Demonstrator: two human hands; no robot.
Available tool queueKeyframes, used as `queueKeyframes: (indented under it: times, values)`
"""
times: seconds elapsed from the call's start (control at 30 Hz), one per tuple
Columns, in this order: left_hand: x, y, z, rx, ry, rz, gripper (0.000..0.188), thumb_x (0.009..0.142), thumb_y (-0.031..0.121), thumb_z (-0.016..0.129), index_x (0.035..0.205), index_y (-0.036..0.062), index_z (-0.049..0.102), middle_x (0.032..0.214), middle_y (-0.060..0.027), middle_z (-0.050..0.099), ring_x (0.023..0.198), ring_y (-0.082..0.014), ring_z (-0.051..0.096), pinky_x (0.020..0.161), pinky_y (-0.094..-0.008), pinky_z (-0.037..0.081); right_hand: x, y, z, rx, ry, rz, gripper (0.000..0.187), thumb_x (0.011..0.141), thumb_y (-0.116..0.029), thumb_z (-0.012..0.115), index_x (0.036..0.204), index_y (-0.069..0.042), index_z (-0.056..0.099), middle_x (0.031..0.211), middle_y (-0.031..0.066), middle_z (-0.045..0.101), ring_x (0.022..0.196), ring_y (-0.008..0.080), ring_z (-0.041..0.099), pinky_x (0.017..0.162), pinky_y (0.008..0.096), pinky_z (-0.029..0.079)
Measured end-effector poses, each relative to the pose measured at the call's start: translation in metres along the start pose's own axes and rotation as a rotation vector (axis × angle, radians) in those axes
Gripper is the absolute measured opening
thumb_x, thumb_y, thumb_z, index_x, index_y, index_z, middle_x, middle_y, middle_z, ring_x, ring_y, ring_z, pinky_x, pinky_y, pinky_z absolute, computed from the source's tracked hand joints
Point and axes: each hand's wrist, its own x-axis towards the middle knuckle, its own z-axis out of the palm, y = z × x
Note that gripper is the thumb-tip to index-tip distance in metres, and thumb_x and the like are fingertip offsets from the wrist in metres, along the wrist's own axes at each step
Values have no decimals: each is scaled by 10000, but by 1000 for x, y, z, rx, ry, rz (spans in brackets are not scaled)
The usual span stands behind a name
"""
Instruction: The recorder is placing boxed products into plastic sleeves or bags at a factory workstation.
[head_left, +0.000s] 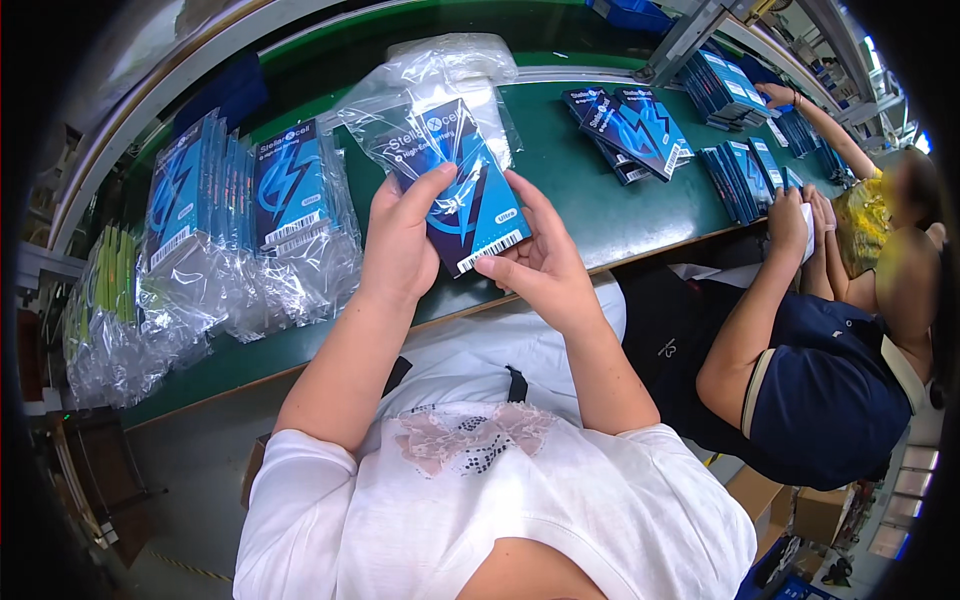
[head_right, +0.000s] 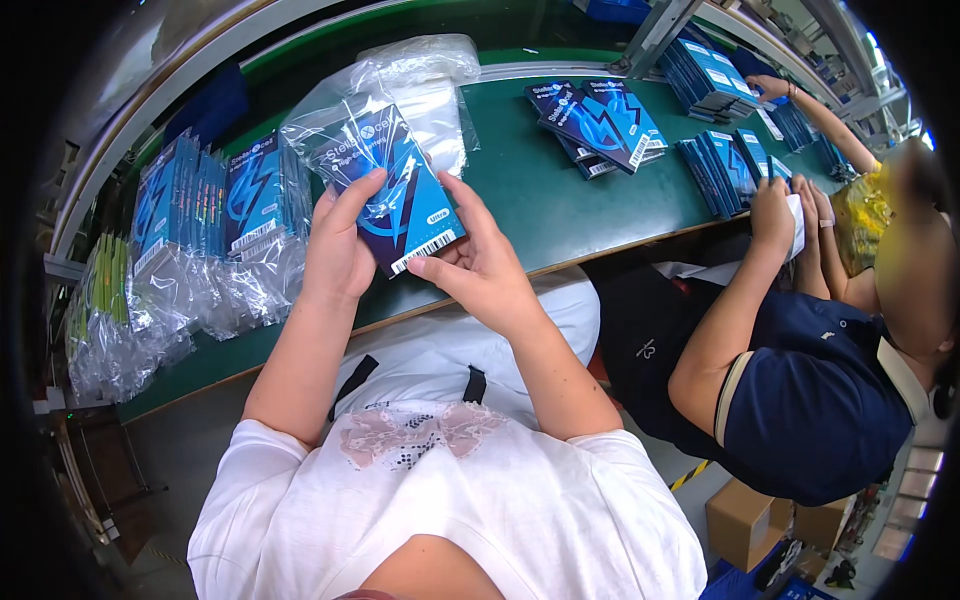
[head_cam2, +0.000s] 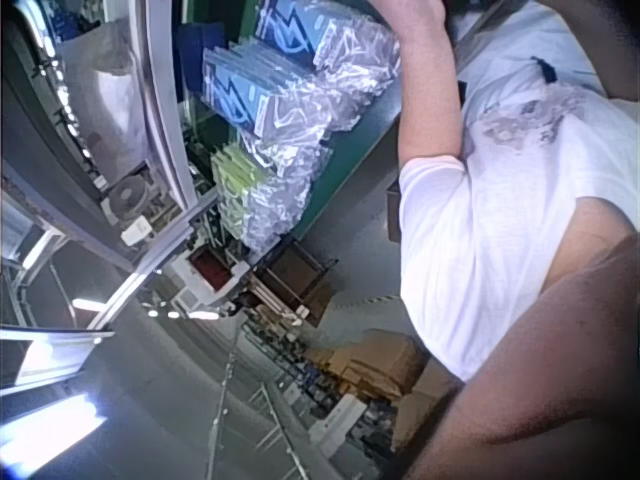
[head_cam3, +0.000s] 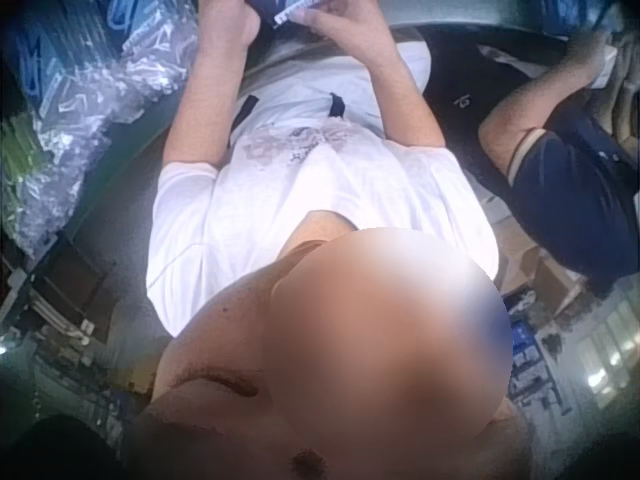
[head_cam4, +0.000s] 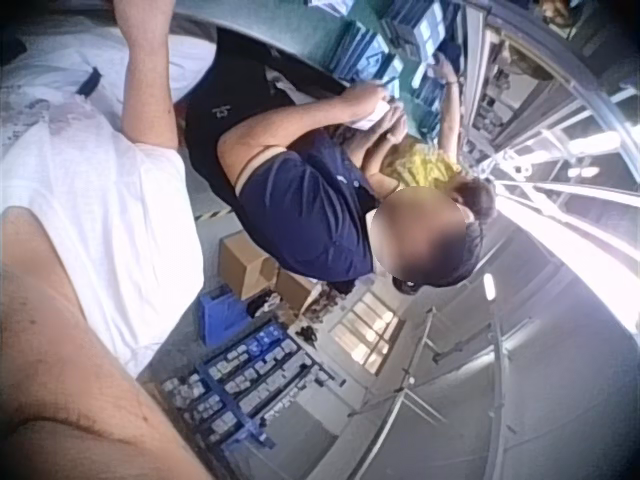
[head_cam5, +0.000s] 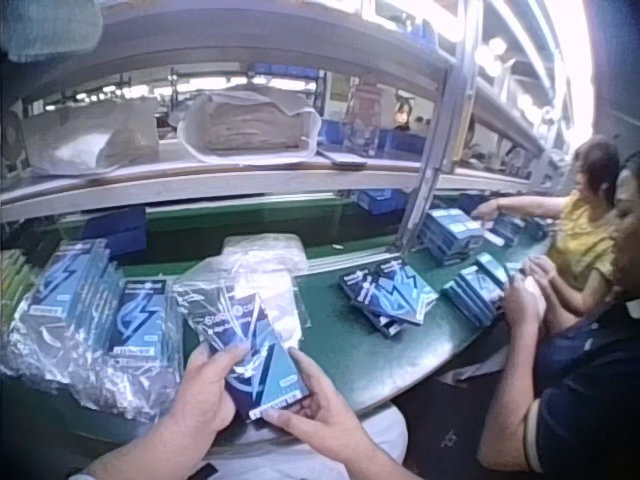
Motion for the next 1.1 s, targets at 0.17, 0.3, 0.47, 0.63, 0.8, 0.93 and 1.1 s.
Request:
queueKeyframes:
  times: [0.17, 0.3, 0.47, 0.63, 0.8, 0.93, 1.1]
  values:
    - [-30, -8, 15, 130, -120, -121, 307, 885, 77, 623, 1172, -1, 546, 1081, -81, 627, 955, -152, 621, 842, -317, 508, 5, 1, -13, -347, 197, -305, 1002, 668, -158, 854, 1466, -30, 263, 921, 88, 596, 781, 129, 605, 703, 252, 492]
    - [-38, -3, 17, 129, -243, -145, 350, 886, 78, 614, 1214, -8, 525, 1107, -100, 622, 971, -163, 621, 841, -310, 510, 1, -13, -24, -586, 64, -474, 1107, 590, -242, 899, 1473, -34, 265, 1149, 135, 564, 981, 201, 591, 837, 314, 483]
    - [-35, 14, 24, -64, -249, -263, 372, 908, 104, 598, 1247, -18, 504, 1140, -115, 618, 1014, -182, 627, 864, -309, 518, -3, -28, -20, -562, -68, -470, 1109, 553, -262, 911, 1458, -34, 312, 1430, 177, 437, 1195, 274, 531, 967, 365, 444]
    - [-49, -6, 17, 139, -548, -435, 431, 952, 239, 574, 1276, -32, 491, 1244, -138, 555, 1139, -223, 566, 994, -353, 453, -6, -34, -14, -526, 306, -705, 480, 776, -53, 714, 1231, 6, 575, 1144, 152, 643, 941, 217, 645, 823, 302, 501]
    - [-44, -14, 6, 223, -467, -463, 485, 1005, 343, 448, 1323, -24, 459, 1371, -144, 469, 1243, -252, 488, 1045, -427, 394, -27, -49, -14, -431, 607, -633, 185, 797, 85, 564, 938, 25, 667, 931, 127, 683, 714, 164, 642, 662, 288, 496]
    - [-41, -12, 18, 88, -328, -495, 506, 1016, 372, 408, 1361, 3, 427, 1292, -112, 527, 1186, -199, 521, 989, -370, 425, -27, -45, -3, -681, 50, -641, 225, 742, 100, 548, 916, 12, 661, 846, 95, 645, 655, 145, 576, 618, 257, 453]
    - [-39, -5, 4, -85, -316, -491, 553, 972, 279, 512, 1429, 14, 348, 1186, -115, 582, 1042, -170, 593, 892, -310, 479, -20, -30, 12, -670, -309, -708, 442, 661, 24, 642, 1100, -29, 645, 1002, 121, 603, 800, 211, 573, 698, 298, 454]
